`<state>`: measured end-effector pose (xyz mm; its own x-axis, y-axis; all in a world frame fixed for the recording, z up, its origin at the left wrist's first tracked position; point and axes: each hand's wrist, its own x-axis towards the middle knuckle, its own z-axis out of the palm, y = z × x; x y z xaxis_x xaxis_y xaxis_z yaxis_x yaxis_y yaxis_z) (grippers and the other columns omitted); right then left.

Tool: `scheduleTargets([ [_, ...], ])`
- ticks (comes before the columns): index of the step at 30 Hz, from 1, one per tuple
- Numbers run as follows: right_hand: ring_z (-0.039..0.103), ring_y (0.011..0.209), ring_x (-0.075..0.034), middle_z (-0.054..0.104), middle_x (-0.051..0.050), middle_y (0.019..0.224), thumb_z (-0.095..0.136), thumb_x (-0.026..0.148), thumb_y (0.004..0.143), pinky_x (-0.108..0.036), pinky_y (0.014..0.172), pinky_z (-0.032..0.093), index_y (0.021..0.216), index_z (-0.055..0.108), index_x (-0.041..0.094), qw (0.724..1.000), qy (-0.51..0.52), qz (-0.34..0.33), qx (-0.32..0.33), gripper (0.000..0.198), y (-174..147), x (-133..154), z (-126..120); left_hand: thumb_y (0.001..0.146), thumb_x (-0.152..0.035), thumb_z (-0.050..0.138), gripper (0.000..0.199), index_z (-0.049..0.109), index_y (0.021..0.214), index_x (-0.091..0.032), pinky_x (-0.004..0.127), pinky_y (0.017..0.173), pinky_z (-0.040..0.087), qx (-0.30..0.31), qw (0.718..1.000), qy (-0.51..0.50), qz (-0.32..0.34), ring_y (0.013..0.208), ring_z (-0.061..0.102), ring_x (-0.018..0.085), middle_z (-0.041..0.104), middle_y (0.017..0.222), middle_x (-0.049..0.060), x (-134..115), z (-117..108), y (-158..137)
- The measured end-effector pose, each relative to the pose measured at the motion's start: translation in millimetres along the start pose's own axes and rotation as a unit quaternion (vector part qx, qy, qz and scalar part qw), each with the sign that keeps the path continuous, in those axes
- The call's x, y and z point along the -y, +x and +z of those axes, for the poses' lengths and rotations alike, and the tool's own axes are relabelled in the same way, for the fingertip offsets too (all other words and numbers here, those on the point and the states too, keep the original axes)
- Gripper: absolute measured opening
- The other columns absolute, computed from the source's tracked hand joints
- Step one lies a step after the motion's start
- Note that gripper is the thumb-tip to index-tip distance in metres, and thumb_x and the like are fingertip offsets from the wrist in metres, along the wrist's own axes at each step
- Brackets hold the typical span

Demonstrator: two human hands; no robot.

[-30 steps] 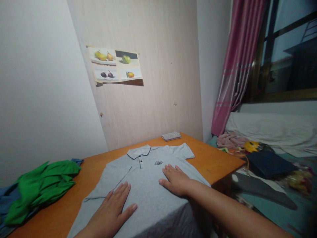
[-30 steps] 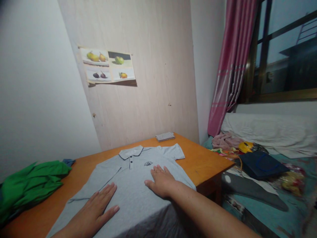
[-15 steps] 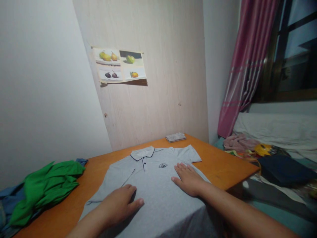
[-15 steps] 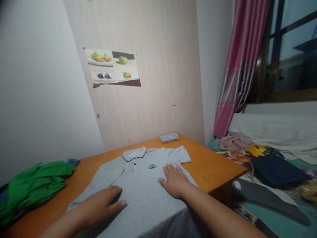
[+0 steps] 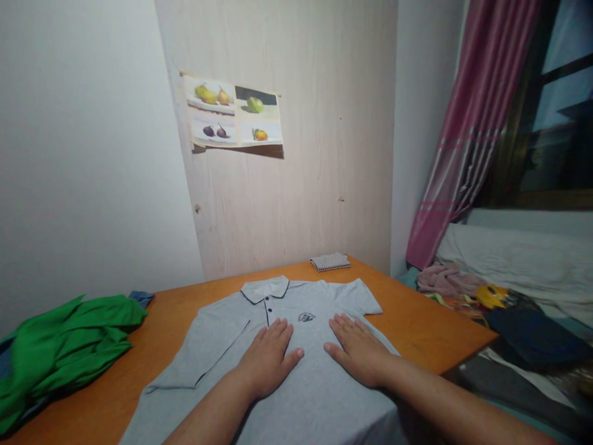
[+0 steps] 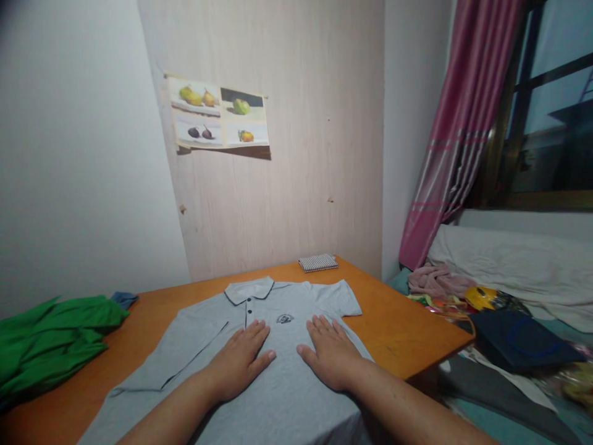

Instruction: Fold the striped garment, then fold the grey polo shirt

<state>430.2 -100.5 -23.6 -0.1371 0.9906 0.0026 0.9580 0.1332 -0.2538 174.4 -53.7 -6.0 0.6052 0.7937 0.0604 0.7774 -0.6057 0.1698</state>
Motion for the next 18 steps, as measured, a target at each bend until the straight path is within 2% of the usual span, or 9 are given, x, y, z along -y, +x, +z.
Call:
scheduleTargets([
  [5,0.013,0.154,-0.029,0.020,-0.014,0.166,0.028,0.069,0.095,-0.048,0.124,0.009,0.158,0.031,0.013,1.000,0.000,0.009,0.018,0.085,11.3,8.9,-12.7,0.097,-0.067,0.027,0.079,0.036,0.156,-0.015,0.053,0.124,0.016,0.007,1.000,-0.009,-0.007,0.154,0.016,0.030,0.024,0.164,0.014,-2.1,-1.7,-0.4],
  [11,0.008,0.155,-0.027,0.015,-0.016,0.166,0.026,0.067,0.098,-0.044,0.124,0.008,0.159,0.025,0.008,0.998,0.010,-0.067,0.008,0.085,59.1,27.1,-17.6,0.097,-0.067,0.027,0.078,0.034,0.157,-0.017,0.057,0.124,0.013,0.008,1.000,-0.015,-0.005,0.154,0.014,0.031,0.021,0.165,0.013,-1.0,3.1,1.2],
  [16,0.011,0.154,-0.028,0.019,-0.015,0.166,0.022,0.067,0.099,-0.052,0.122,0.006,0.159,0.027,0.012,0.999,-0.030,-0.030,0.024,0.081,96.7,7.7,-12.8,0.097,-0.067,0.028,0.077,0.034,0.157,-0.020,0.062,0.123,0.008,0.006,0.999,-0.030,-0.012,0.154,0.012,0.033,0.021,0.165,0.011,-2.3,3.5,0.3],
  [18,0.020,0.152,-0.031,0.030,-0.015,0.163,0.027,0.062,0.099,-0.055,0.120,0.011,0.154,0.039,0.015,0.999,-0.052,-0.005,0.000,0.073,109.4,-1.7,-18.0,0.097,-0.067,0.028,0.077,0.033,0.157,-0.020,0.062,0.123,0.008,0.013,0.999,-0.036,-0.016,0.154,0.011,0.032,0.020,0.165,0.010,-3.7,2.0,-0.3],
])
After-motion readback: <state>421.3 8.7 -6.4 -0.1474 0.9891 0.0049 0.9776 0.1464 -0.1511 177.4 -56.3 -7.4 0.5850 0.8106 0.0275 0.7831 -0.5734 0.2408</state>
